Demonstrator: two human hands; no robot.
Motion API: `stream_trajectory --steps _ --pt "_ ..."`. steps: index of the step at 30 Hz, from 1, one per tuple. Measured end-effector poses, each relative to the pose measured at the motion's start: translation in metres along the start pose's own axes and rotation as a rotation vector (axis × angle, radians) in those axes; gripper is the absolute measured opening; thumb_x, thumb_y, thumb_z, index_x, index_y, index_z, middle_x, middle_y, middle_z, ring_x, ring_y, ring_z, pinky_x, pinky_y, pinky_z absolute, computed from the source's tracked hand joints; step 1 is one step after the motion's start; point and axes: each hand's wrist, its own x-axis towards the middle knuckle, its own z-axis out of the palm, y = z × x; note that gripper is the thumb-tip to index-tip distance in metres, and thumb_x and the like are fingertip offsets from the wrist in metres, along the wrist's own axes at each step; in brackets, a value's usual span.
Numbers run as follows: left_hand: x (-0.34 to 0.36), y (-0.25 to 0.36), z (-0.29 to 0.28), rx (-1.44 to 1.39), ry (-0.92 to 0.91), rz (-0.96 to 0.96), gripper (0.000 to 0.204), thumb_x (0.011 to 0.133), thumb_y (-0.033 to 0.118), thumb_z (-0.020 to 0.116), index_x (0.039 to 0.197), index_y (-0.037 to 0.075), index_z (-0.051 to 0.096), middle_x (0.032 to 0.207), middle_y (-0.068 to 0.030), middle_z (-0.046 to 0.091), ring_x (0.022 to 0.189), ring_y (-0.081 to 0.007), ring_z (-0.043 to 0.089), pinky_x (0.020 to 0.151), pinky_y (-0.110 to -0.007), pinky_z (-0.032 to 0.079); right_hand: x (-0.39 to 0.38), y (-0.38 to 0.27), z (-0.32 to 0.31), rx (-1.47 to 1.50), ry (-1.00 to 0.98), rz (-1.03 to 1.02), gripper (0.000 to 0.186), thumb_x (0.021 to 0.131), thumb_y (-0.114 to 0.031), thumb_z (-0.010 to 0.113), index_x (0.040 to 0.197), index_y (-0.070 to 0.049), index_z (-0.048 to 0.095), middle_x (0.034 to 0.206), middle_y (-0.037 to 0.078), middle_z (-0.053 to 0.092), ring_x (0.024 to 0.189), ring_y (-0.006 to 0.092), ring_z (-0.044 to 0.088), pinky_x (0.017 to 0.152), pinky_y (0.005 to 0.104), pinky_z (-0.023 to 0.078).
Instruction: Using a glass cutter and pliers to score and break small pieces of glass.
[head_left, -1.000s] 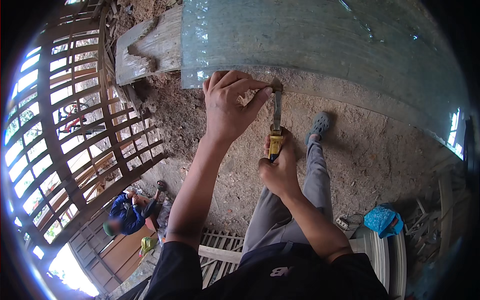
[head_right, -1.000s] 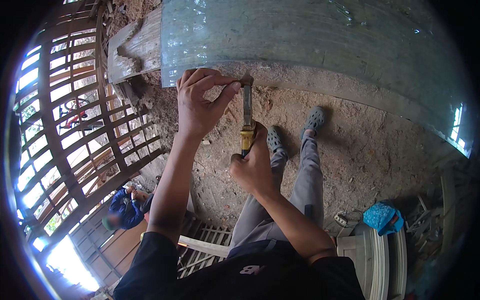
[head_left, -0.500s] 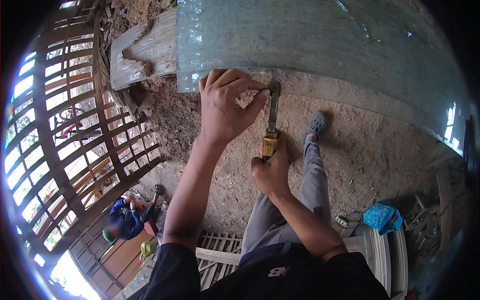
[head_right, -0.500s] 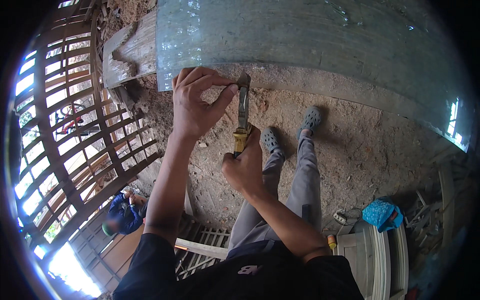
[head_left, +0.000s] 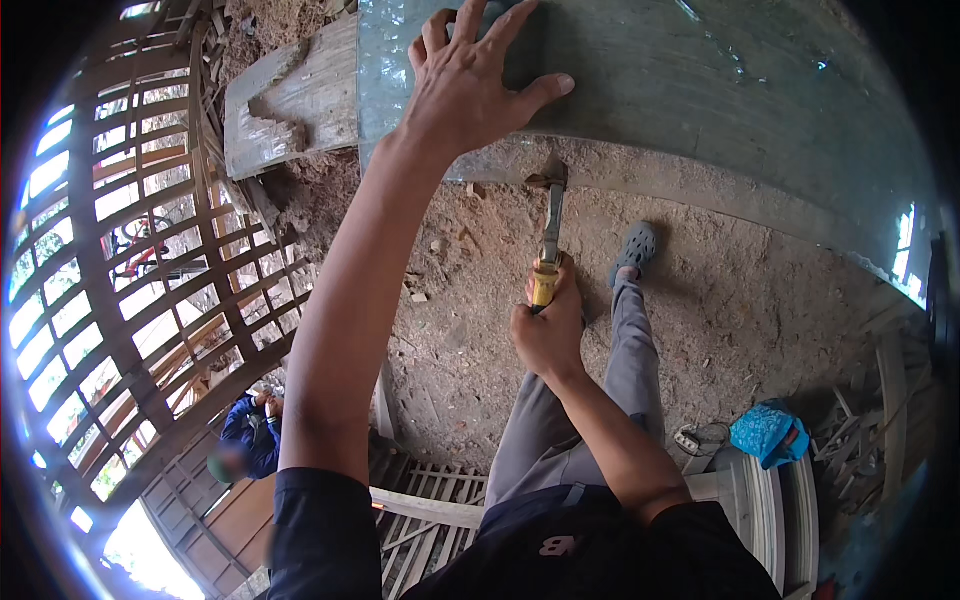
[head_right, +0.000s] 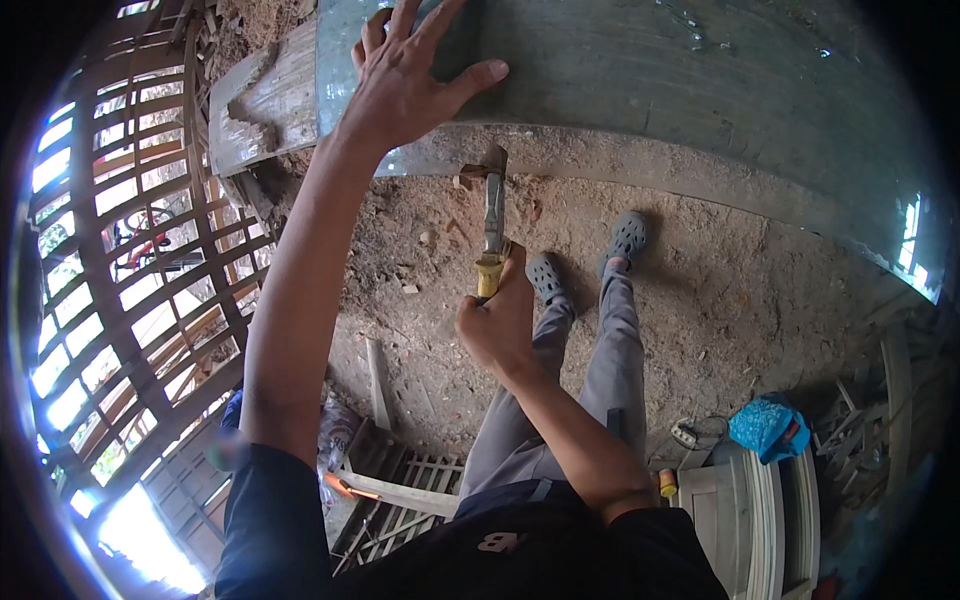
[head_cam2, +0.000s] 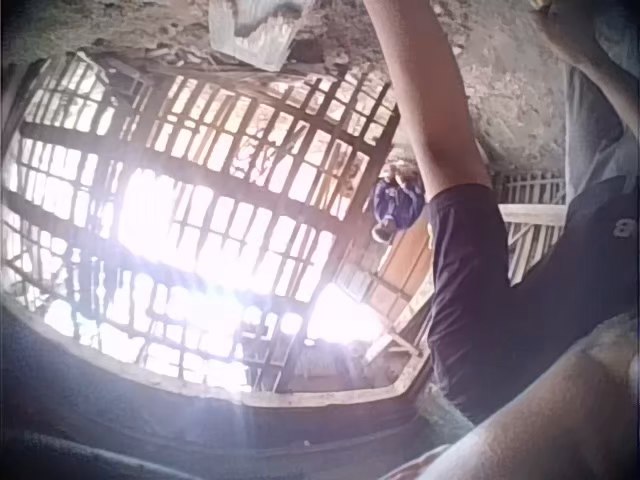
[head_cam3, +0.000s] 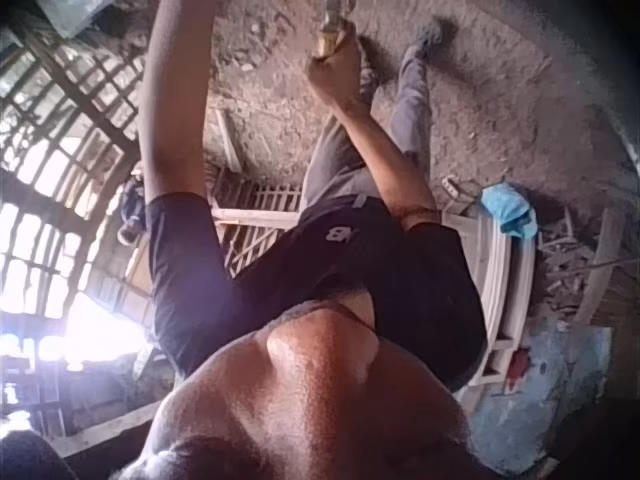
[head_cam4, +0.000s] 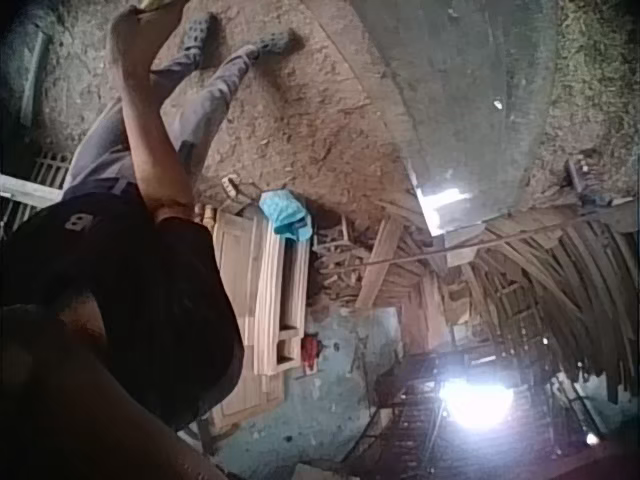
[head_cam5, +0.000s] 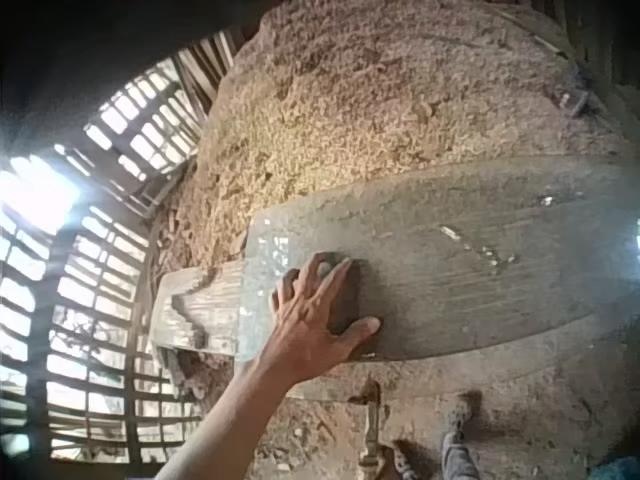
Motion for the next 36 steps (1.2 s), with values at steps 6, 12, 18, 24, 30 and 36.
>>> stream_trajectory --steps 6,12,18,24,30,36 --pt "0.002 0.003 -0.002 0.001 -0.011 -0.007 0.093 0.087 0.063 0.074 0.159 0.014 0.041 0.162 -0.0208 0.031 0.145 -0.0492 0.032 0.118 -0.064 0.028 0.002 0.019 0.0 -0.003 -0.002 -0.061 0.039 0.074 0.01 0.052 0.109 -0.006 0.045 0.087 0.003 0.044 0.073 0.0123 0.044 0.069 0.0307 0.042" --pt "-0.001 -0.005 0.002 -0.025 0.013 0.016 0.089 0.088 0.058 0.075 0.157 0.012 0.043 0.157 -0.0209 0.04 0.144 -0.0484 0.034 0.118 -0.064 0.028 -0.024 0.034 -0.024 -0.183 -0.088 -0.011 0.05 0.073 0.007 0.051 0.122 0.0 0.045 0.082 0.013 0.052 0.067 0.0248 0.058 0.062 0.0435 0.046" --pt "-0.049 0.006 -0.007 -0.244 0.319 0.095 0.052 0.095 0.052 0.071 0.129 0.012 0.071 0.134 -0.0126 0.067 0.125 -0.0295 0.059 0.105 -0.049 0.045 -0.082 -0.011 -0.082 -0.085 -0.196 0.005 0.049 0.076 0.005 0.053 0.123 -0.001 0.045 0.091 0.015 0.052 0.084 0.0276 0.059 0.077 0.0409 0.046" --pt "-0.095 0.071 -0.024 -0.452 0.038 0.06 0.049 0.086 0.055 0.081 0.106 0.01 0.08 0.107 -0.0079 0.075 0.108 -0.0263 0.066 0.099 -0.045 0.047 -0.06 -0.042 -0.107 0.062 -0.119 -0.033 0.052 0.074 0.014 0.053 0.122 -0.006 0.047 0.098 0.0 0.046 0.084 0.0087 0.046 0.074 0.0231 0.04" --pt "-0.067 0.103 -0.028 -0.384 0.1 0.021 0.03 0.079 0.022 0.091 0.102 0.007 0.08 0.1 -0.0083 0.075 0.102 -0.0259 0.066 0.092 -0.039 0.05 -0.04 -0.068 -0.108 0.03 -0.035 -0.013 0.05 0.075 0.009 0.055 0.122 -0.006 0.048 0.094 0.002 0.047 0.082 0.0118 0.047 0.077 0.0285 0.043" --pt "-0.016 0.116 -0.027 -0.294 0.17 0.109 0.019 0.083 0.021 0.088 0.097 0.011 0.081 0.097 -0.0043 0.077 0.097 -0.0229 0.068 0.09 -0.039 0.048 -0.01 -0.101 -0.12 0.024 -0.054 0.061 0.045 0.078 0.004 0.061 0.12 -0.005 0.049 0.093 0.004 0.056 0.074 0.0164 0.058 0.066 0.0365 0.049"
